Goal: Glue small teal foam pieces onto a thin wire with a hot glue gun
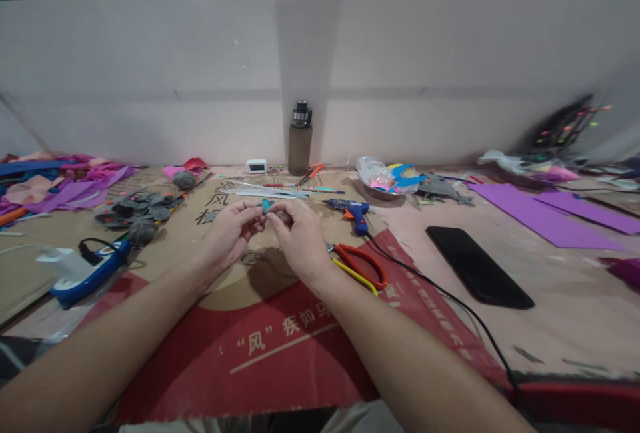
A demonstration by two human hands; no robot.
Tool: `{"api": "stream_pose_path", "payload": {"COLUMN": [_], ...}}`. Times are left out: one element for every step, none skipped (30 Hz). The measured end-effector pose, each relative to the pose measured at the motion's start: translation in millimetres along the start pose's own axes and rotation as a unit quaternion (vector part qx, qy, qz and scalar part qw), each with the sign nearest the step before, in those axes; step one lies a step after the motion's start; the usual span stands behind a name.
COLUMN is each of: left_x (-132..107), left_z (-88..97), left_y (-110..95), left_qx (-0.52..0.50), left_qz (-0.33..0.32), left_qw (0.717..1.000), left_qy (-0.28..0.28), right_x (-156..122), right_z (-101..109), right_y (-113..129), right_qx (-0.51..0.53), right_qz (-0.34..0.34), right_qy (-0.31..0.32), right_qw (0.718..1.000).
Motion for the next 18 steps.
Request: {"api": "stream_pose_path", "payload": {"left_x": [-0.3,-0.7,-1.1,-1.4,-1.7,-1.7,-1.6,-1.3,-0.8,-0.3,0.1,0.5,0.7,0.7,0.6,0.5,0.4,0.4], "left_z": [-0.6,-1.2,-2.0,-2.6,-3.0,-3.3,-3.4,-3.4,-3.4,-3.3,-3.2,-3.2,-3.3,-3.5,-3.7,-3.9,-4.0,-3.9], "left_y": [-0.5,-1.1,-1.9,-2.6,-3.1,-3.5,-3.7,-3.7,-3.6,-3.4,-3.2,-3.1,-3.0,-3.0,-3.0,-2.9,-2.6,-2.2], "left_qx": [-0.003,-0.004,-0.005,-0.008,-0.01,-0.011,-0.011,-0.011,-0.012,-0.014,-0.015,-0.018,-0.021,-0.024,-0.028,-0.029,-0.03,-0.028], "left_qz": [0.005,0.01,0.012,0.013,0.015,0.017,0.018,0.018,0.017,0.015,0.014,0.012,0.01,0.009,0.008,0.008,0.008,0.008], "left_qw": [1.0,1.0,1.0,1.0,1.0,1.0,1.0,1.0,1.0,1.0,0.999,0.999,0.999,0.999,0.998,0.998,0.998,0.998], "left_qy": [0.001,0.002,0.003,0.002,0.0,-0.001,0.0,0.005,0.011,0.018,0.026,0.034,0.04,0.046,0.049,0.051,0.051,0.05], "right_x": [0.1,0.2,0.2,0.3,0.3,0.4,0.5,0.7,1.0,1.3,1.7,2.1,2.4,2.7,3.0,3.1,3.2,3.2], "right_z": [0.0,0.1,0.3,0.6,0.9,1.2,1.6,2.0,2.3,2.5,2.7,2.9,2.9,3.0,3.0,2.9,2.9,2.8], "right_y": [-1.0,-1.5,-1.7,-1.5,-1.1,-0.6,-0.2,0.1,0.1,-0.3,-0.8,-1.5,-2.2,-2.9,-3.4,-3.7,-3.8,-3.8], "right_qx": [0.003,0.006,0.009,0.012,0.013,0.015,0.017,0.019,0.021,0.024,0.028,0.031,0.033,0.034,0.034,0.035,0.035,0.036], "right_qz": [-0.002,-0.004,-0.006,-0.009,-0.01,-0.011,-0.012,-0.014,-0.016,-0.02,-0.024,-0.029,-0.033,-0.037,-0.04,-0.042,-0.042,-0.042], "right_qy": [0.0,0.0,0.0,-0.001,-0.001,-0.001,-0.002,-0.003,-0.003,-0.003,-0.004,-0.004,-0.004,-0.004,-0.004,-0.004,-0.004,-0.003], "right_qw": [1.0,1.0,1.0,1.0,1.0,1.0,1.0,1.0,1.0,1.0,0.999,0.999,0.999,0.999,0.999,0.999,0.998,0.998]}}
Point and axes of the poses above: each hand's wrist, its own x-axis towards the middle knuckle, its own z-axis out of the back of the hand, y = z × x, the point moved 3 cm from there along x, towards the middle knuckle, and after that the axes turned 1 degree about -z, right-handed, at the moved point
